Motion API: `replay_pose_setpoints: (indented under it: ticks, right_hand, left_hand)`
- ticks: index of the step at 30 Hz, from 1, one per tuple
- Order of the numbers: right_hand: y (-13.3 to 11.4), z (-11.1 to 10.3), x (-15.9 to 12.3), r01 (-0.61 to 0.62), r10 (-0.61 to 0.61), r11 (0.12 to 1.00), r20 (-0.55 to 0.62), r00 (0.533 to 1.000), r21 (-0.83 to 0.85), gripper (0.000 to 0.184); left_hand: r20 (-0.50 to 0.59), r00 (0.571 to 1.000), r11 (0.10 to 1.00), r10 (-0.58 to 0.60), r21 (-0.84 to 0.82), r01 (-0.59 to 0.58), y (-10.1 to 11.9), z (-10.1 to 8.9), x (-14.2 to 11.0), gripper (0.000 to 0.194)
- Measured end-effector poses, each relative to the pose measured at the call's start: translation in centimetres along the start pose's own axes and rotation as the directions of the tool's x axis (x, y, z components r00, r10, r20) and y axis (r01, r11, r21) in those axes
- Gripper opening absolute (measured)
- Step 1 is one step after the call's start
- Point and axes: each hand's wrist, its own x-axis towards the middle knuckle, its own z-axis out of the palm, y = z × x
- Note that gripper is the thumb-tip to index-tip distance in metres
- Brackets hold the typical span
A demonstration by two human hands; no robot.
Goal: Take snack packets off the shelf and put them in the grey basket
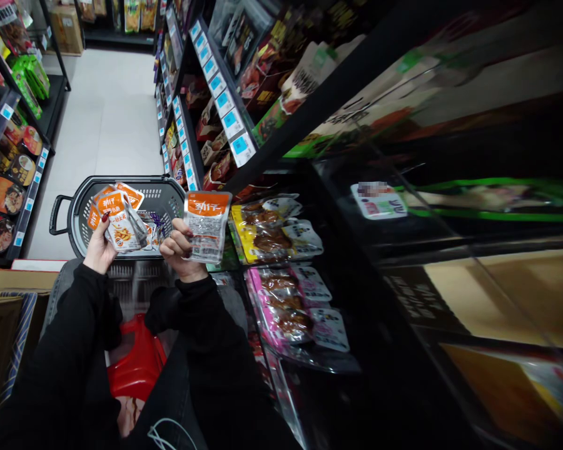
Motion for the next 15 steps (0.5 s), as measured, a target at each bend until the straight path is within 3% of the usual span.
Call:
replay_pose_setpoints:
  ticks: [6, 10, 13, 14, 15]
  right_hand:
    - [-0.2, 0.1, 0.0, 0.012, -0.015, 0.996, 0.029, 0.999, 0.09, 0.036]
    - [-0.1, 0.2, 0.0, 0.05, -0.051, 0.998, 0.021, 0.998, 0.036, 0.035]
    - [-0.2, -0.9, 0.9, 0.133, -0.124, 0.979, 0.069, 0.99, -0.152, 0.034]
    - [-0.3, -1.7, 1.4, 0.153, -0.142, 0.934, 0.056, 0.988, -0.322, 0.033]
    - [-0.5, -2.6, 1.9, 0.141, -0.159, 0.834, 0.013, 0.987, -0.534, 0.033]
  left_hand:
    - [-0.006, 1.0, 1.0, -0.011, -0.017, 0.011, 0.0, 0.1, -0.1, 0.032]
    - [-0.012, 1.0, 1.0, 0.007, -0.006, -0.007, 0.0, 0.0, 0.0, 0.035]
    - [0.008, 1.0, 1.0, 0.01, -0.017, -0.01, 0.0, -0.1, 0.0, 0.04]
    - [0.016, 1.0, 1.0, 0.008, -0.019, -0.008, 0.0, -0.1, 0.0, 0.041]
    - [0.023, 1.0, 1.0, 0.007, -0.021, -0.007, 0.1, -0.2, 0.0, 0.042]
